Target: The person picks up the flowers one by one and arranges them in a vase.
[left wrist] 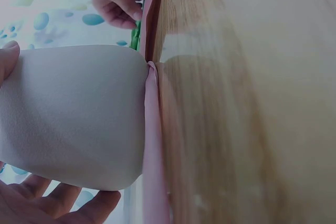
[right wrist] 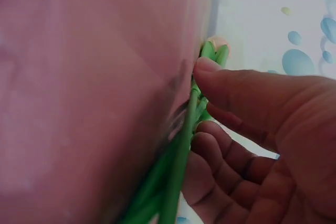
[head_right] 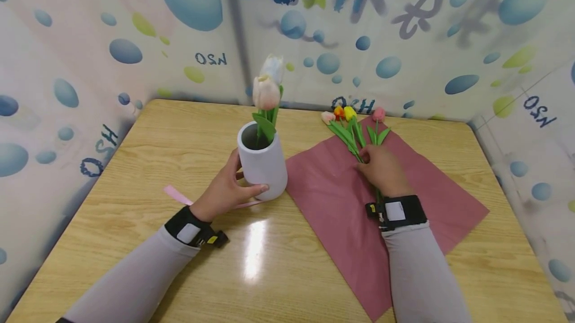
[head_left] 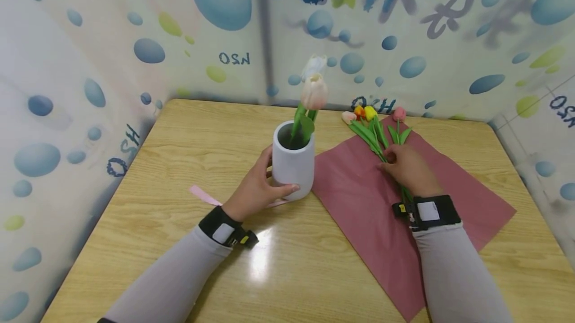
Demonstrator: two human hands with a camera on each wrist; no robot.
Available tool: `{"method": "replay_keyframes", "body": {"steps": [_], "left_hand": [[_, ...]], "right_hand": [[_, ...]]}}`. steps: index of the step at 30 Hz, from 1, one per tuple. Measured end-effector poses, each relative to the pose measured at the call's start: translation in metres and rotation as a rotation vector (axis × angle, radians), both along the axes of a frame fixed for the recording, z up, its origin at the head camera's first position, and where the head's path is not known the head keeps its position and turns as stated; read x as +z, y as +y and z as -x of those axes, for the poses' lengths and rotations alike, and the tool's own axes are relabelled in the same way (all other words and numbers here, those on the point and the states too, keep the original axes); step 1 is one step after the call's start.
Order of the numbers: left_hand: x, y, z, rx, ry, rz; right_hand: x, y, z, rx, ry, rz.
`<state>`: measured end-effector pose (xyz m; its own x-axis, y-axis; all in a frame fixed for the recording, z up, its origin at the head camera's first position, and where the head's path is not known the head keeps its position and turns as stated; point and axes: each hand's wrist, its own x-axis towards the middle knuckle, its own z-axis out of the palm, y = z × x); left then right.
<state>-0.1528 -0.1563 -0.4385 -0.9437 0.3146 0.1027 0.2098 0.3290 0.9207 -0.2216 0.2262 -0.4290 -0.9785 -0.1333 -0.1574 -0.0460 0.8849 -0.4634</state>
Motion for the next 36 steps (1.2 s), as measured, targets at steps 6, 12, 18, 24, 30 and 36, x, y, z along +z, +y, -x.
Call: {"method": "replay_keyframes", "body": {"steps": [6, 12, 18, 24, 30, 36], "left_hand": [[0.0, 0.0, 0.0, 0.0, -0.009, -0.004], [0.001, 0.0, 0.0, -0.003, -0.01, -0.012], [0.001, 0.0, 0.0, -0.001, -0.011, -0.013], [0.001, 0.0, 0.0, 0.002, -0.018, -0.015], [0.0, 0.0, 0.0, 0.001, -0.025, -0.016], [-0.003, -0.001, 0.002, -0.002, -0.027, -0.022]], "right_hand": [[-0.003, -0.002, 0.001, 0.0, 0.0, -0.023], [-0.002, -0.004, -0.002, -0.004, 0.0, -0.081], [0.001, -0.009, -0.004, 0.013, 0.004, -0.138], [0.003, -0.01, -0.006, 0.026, 0.046, -0.15], [0.008, -0.01, -0.008, 0.006, 0.044, -0.196], [0.021, -0.011, -0.013, 0.033, 0.093, -0.21]]}}
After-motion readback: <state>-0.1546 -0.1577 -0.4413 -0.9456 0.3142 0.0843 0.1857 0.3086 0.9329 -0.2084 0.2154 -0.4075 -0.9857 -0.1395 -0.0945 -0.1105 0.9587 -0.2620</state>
